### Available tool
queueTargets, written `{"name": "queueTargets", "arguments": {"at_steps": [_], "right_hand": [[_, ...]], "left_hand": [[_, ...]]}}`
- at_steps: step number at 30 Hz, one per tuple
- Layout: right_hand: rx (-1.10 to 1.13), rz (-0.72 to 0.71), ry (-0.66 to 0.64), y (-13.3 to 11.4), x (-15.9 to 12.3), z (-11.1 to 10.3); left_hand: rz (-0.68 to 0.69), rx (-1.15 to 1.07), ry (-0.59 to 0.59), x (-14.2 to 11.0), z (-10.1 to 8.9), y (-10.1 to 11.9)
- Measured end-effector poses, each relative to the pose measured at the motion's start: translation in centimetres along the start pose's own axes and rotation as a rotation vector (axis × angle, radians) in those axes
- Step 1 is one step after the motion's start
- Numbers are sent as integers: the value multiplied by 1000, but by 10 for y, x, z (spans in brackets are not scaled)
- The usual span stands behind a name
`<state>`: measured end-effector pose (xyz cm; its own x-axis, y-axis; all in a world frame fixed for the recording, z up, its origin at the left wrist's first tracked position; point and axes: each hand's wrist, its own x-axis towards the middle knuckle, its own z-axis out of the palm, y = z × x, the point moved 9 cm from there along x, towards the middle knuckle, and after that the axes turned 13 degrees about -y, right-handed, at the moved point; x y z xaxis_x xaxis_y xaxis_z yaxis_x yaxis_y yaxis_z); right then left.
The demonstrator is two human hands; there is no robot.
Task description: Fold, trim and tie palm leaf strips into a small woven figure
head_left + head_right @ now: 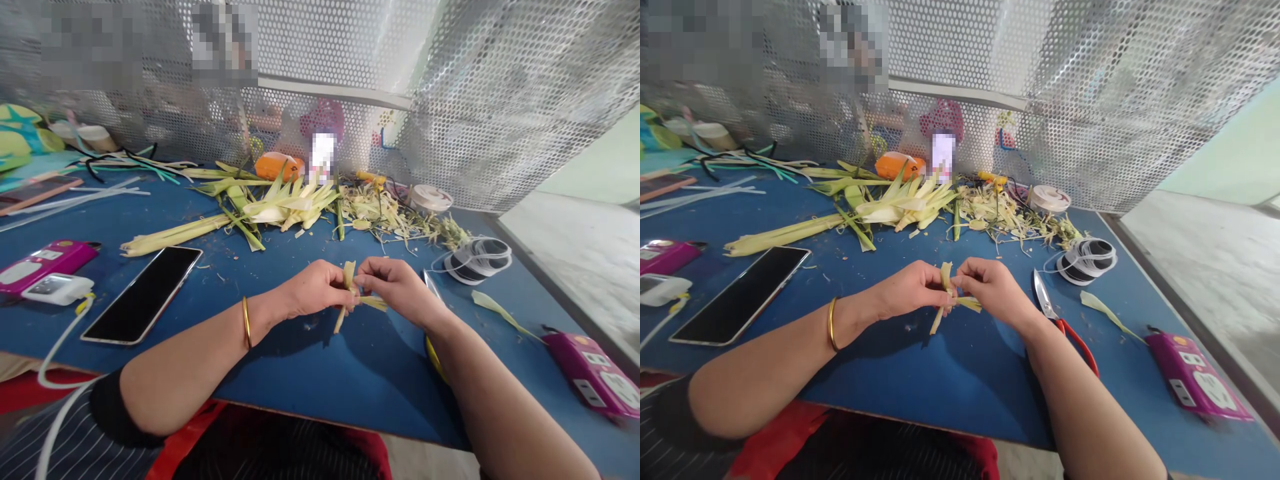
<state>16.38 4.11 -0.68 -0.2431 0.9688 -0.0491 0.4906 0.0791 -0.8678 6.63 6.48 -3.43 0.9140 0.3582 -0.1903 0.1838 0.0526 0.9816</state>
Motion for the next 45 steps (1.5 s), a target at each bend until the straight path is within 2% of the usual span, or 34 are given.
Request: {"name": "queueTargets", "arguments": {"at_steps": [3,6,9,12,14,16,22,30,34,38,42,45], "right_hand": [[375,71,-71,16,4,9],[565,91,-34,26,7,13],[508,48,61,26,8,10],[296,-15,178,15,5,2],[213,-67,237,6,1,-1],[237,-110,266,1,-2,0],[363,-111,353,10,-4,0],[316,-115,438,13,-8,-9],[331,-124,466,13,-10,-12],[313,-89,427,12,-8,-12],[333,-101,228,6,-1,-10],[282,-95,104,6,2,-12]], "left_hand": [[68,-122,-31,0,4,8],[138,-174,40,0,-2,14],[170,-225,178,-1,-15,12],[187,-246,307,-4,-27,9],[186,-259,357,-5,-32,7],[174,-279,375,-6,-33,6],[122,-303,287,-2,-22,2],[104,-496,142,2,-12,-5],[91,-564,120,1,-9,-3],[106,-533,195,-2,-14,-1],[105,-533,271,-6,-22,-1],[104,-533,260,-6,-24,1]]}}
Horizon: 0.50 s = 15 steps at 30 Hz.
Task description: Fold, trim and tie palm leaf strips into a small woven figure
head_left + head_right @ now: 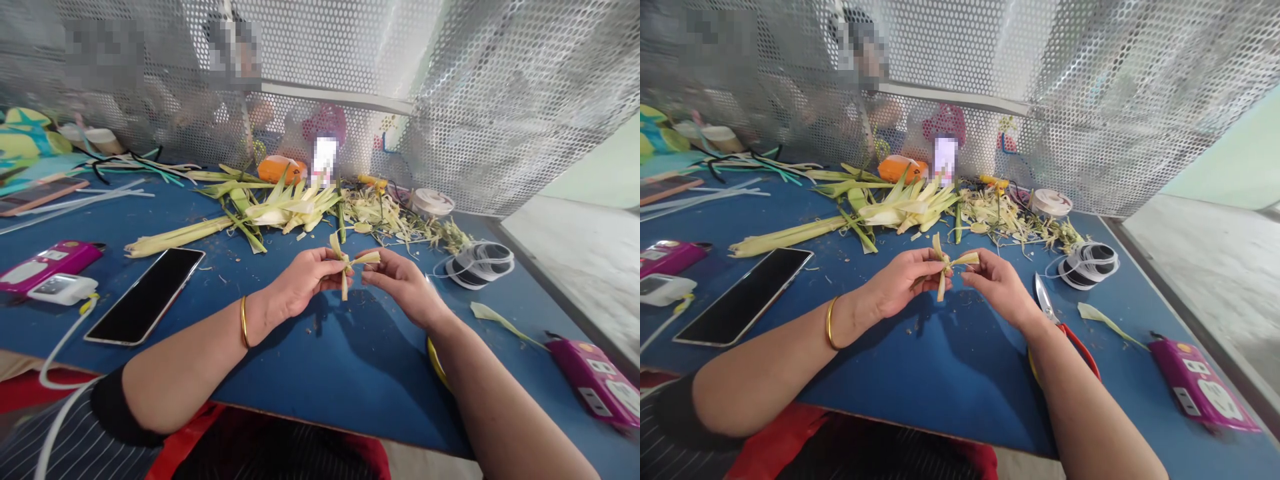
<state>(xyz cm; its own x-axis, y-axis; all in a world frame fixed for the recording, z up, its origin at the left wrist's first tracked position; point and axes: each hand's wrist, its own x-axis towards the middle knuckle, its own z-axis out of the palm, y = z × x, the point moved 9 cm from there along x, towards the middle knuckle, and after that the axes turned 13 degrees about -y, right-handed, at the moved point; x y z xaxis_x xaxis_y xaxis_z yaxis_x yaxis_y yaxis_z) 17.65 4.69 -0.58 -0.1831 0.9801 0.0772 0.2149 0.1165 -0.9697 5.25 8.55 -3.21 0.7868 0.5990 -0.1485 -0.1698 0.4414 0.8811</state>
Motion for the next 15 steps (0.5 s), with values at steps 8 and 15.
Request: {"name": "queueTargets", "arguments": {"at_steps": [8,15], "right_hand": [[-57,-48,123,3,-1,-17],[9,59,-164,6,0,-6]], "left_hand": [[-101,-33,-109,0,9,-13],[-135,-72,-203,-1,17,-18]]}}
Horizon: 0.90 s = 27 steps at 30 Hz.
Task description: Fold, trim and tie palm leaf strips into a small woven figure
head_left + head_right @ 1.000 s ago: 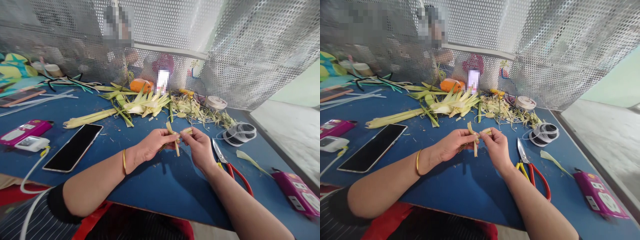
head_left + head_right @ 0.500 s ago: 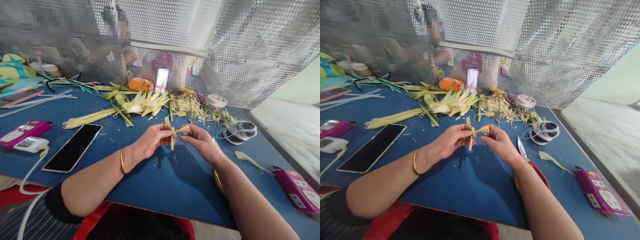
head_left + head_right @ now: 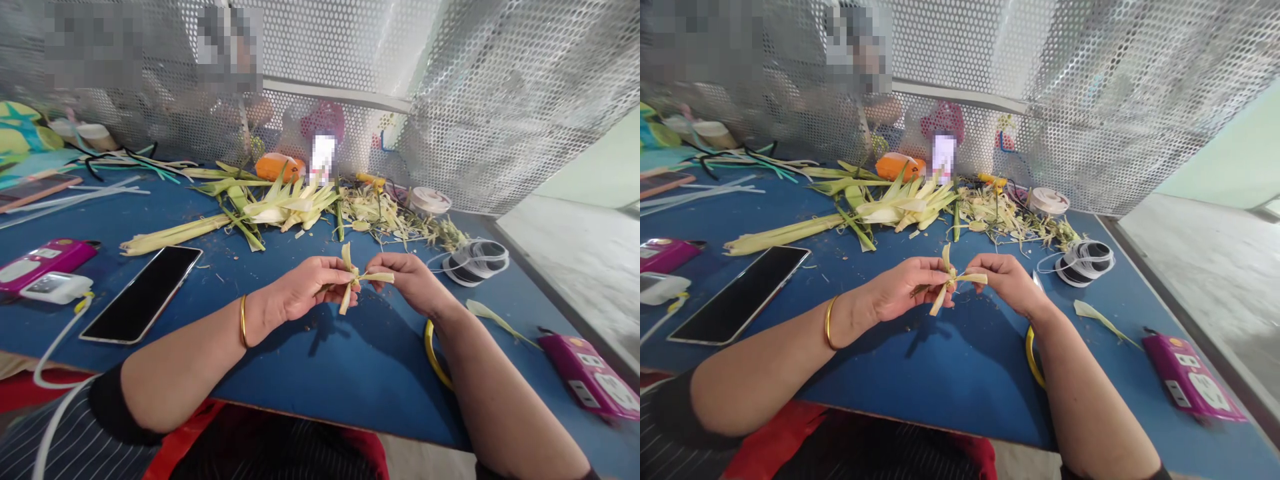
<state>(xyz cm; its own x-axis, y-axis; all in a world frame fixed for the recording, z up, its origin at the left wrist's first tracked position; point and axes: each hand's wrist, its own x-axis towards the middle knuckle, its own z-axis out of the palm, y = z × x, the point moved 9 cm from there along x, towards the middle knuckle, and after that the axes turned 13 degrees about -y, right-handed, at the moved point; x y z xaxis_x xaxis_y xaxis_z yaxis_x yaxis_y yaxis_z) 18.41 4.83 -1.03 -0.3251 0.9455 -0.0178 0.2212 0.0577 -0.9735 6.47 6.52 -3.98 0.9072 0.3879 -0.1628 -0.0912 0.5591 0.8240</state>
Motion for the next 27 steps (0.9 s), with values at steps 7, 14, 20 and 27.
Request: {"name": "queueTargets", "arguments": {"at_steps": [7,14,20,27], "right_hand": [[141,-68,229,6,-2,-8],[237,-43,236,14,5,5],[48,-25,289,16,6,9],[-67,36,291,11,5,27]], "left_hand": [[3,76,-4,-1,3,1],[63,138,-28,-1,6,6],[265,279,139,-4,-3,28],[432,468,347,-12,-19,43]]}}
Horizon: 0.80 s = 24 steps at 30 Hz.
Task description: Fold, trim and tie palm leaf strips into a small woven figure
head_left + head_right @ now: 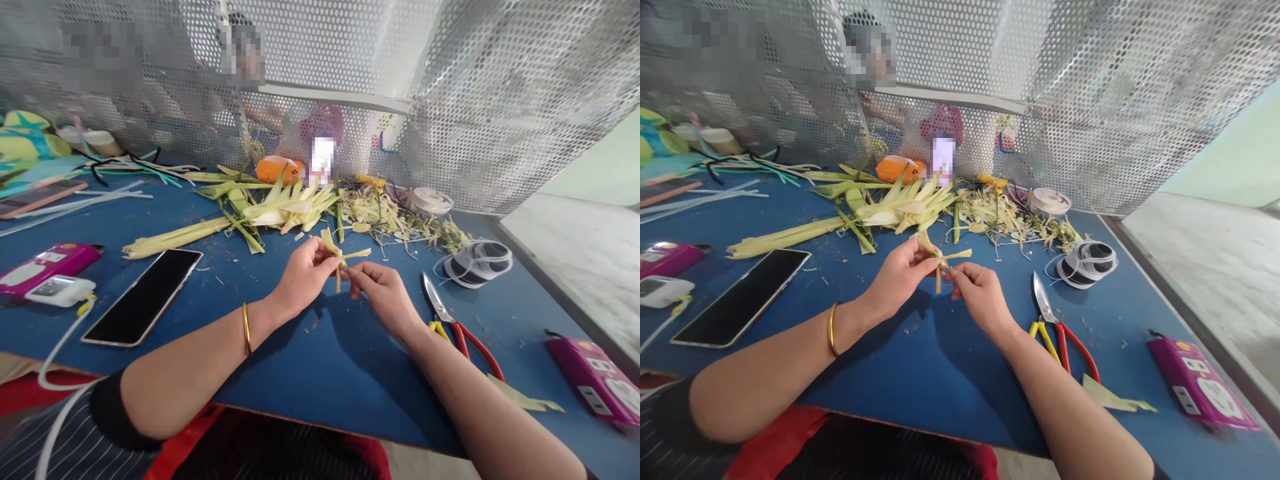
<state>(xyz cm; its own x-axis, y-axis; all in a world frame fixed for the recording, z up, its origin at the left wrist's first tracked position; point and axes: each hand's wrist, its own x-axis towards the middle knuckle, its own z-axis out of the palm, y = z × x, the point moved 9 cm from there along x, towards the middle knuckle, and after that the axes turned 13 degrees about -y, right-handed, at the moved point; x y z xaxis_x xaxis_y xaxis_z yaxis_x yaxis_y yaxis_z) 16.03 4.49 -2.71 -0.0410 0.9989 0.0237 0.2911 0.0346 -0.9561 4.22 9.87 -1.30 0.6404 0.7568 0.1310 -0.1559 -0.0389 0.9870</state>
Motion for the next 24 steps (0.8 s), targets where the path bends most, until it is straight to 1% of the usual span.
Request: {"name": "queueTargets", "arguments": {"at_steps": [2,5,8,9,11,14,16,17,21,24], "right_hand": [[-100,-46,1,-8,-4,2],[-470,-235,34,-33,-12,4],[-819,-407,104,-54,-22,4],[-887,-433,122,-58,-23,3],[-943,-461,138,-62,-25,0],[-885,-443,135,-62,-23,-8],[-795,-388,117,-58,-19,-14],[-737,-351,88,-55,-16,-16],[-455,-146,-100,-32,-4,-22],[-115,30,-241,-11,0,-19]], "left_hand": [[19,57,23,1,-4,-1],[7,151,19,2,-6,-5],[-49,207,-51,2,1,-8],[-74,208,-82,2,4,-9],[-121,197,-143,0,10,-10],[-164,193,-235,-2,18,-8],[-175,198,-300,-2,22,-6],[-179,195,-332,-2,24,-6],[-228,114,-485,-7,35,-8],[-254,-15,-581,-12,44,-6]]}}
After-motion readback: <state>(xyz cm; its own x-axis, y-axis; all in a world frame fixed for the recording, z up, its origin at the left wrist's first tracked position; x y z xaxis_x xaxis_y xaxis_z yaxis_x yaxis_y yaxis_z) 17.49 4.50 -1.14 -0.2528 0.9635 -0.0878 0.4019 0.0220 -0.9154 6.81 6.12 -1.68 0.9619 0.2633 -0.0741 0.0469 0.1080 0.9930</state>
